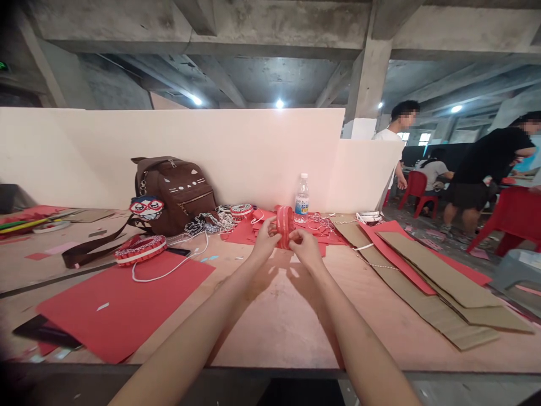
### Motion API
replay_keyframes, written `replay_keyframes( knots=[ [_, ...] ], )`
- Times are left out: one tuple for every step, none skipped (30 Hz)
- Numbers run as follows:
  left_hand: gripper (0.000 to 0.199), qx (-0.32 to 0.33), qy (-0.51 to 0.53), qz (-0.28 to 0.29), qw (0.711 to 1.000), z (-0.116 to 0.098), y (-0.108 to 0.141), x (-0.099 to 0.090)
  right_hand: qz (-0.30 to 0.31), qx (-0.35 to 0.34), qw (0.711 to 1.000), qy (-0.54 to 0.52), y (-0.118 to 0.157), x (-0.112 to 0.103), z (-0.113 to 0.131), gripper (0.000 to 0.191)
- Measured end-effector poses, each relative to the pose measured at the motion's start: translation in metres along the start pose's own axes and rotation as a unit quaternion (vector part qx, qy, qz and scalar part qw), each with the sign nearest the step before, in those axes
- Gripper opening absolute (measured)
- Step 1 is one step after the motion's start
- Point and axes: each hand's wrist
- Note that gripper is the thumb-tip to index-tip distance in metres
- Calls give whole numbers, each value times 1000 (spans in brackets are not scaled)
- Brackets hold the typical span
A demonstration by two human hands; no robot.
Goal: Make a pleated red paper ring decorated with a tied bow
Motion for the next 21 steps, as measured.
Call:
replay_keyframes(
  knots=[
    [48, 0, 0, 2, 1000, 0, 0, 0, 1, 2, 1000, -8, 0, 0, 0, 13],
    [48, 0, 0, 4, 1000, 1, 0, 1, 7, 3, 1000, -15, 0, 0, 0, 14],
    [48, 1, -1, 7, 1000, 1, 0, 1, 16, 4, 1000, -20, 0, -1, 0, 15],
    [47, 3, -2, 12, 1000, 2, 0, 1, 24, 5, 999, -24, -1, -1, -1, 15],
    [48, 5, -5, 17, 1000, 3, 0, 1, 29, 8, 999, -27, -1, -1, -1, 14],
    [48, 7, -8, 21, 1000, 5, 1, 0, 30, 10, 999, -28, -1, -1, -2, 12],
    [48, 10, -13, 23, 1000, 6, 1, 0, 26, 14, 999, -29, -1, -1, -4, 11],
    [48, 13, -19, 25, 999, 8, 2, -1, 18, 19, 999, -29, -1, -1, -5, 11],
    [47, 17, -26, 26, 999, 9, 3, -1, 9, 23, 999, -29, -2, -1, -7, 11],
    [47, 22, -32, 28, 999, 10, 4, -1, -1, 26, 999, -28, -2, -1, -9, 11],
    [46, 27, -39, 30, 998, 11, 5, -2, -9, 28, 999, -26, -3, -1, -11, 12],
    [46, 31, -43, 33, 998, 12, 6, -2, -16, 29, 999, -23, -3, -1, -13, 12],
    [46, 34, -47, 38, 998, 12, 7, -2, -22, 29, 999, -20, -4, -1, -15, 13],
    [46, 36, -49, 43, 997, 12, 8, -2, -29, 29, 999, -14, -5, -2, -17, 13],
    [46, 36, -50, 47, 997, 12, 9, -1, -35, 30, 999, -7, -5, -3, -18, 13],
    [46, 35, -50, 51, 997, 12, 10, -1, -39, 32, 999, 1, -6, -4, -19, 13],
    [46, 33, -50, 54, 997, 12, 11, -1, -44, 34, 998, 8, -6, -5, -20, 12],
    [46, 29, -49, 55, 997, 12, 11, 0, -46, 35, 998, 10, -7, -6, -21, 11],
    [46, 25, -49, 55, 997, 13, 11, 1, -45, 35, 998, 6, -7, -7, -22, 10],
    [46, 20, -48, 53, 997, 13, 11, 1, -43, 34, 998, -2, -8, -8, -23, 10],
    [46, 15, -48, 51, 997, 14, 11, 1, -42, 33, 999, -11, -8, -8, -23, 9]
  ],
)
Point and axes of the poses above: each hand's wrist, its own y-axis away from the middle knuckle, its own x-axis out of the palm, z = x × y, and after that the axes turned 8 degrees about -z, right-handed
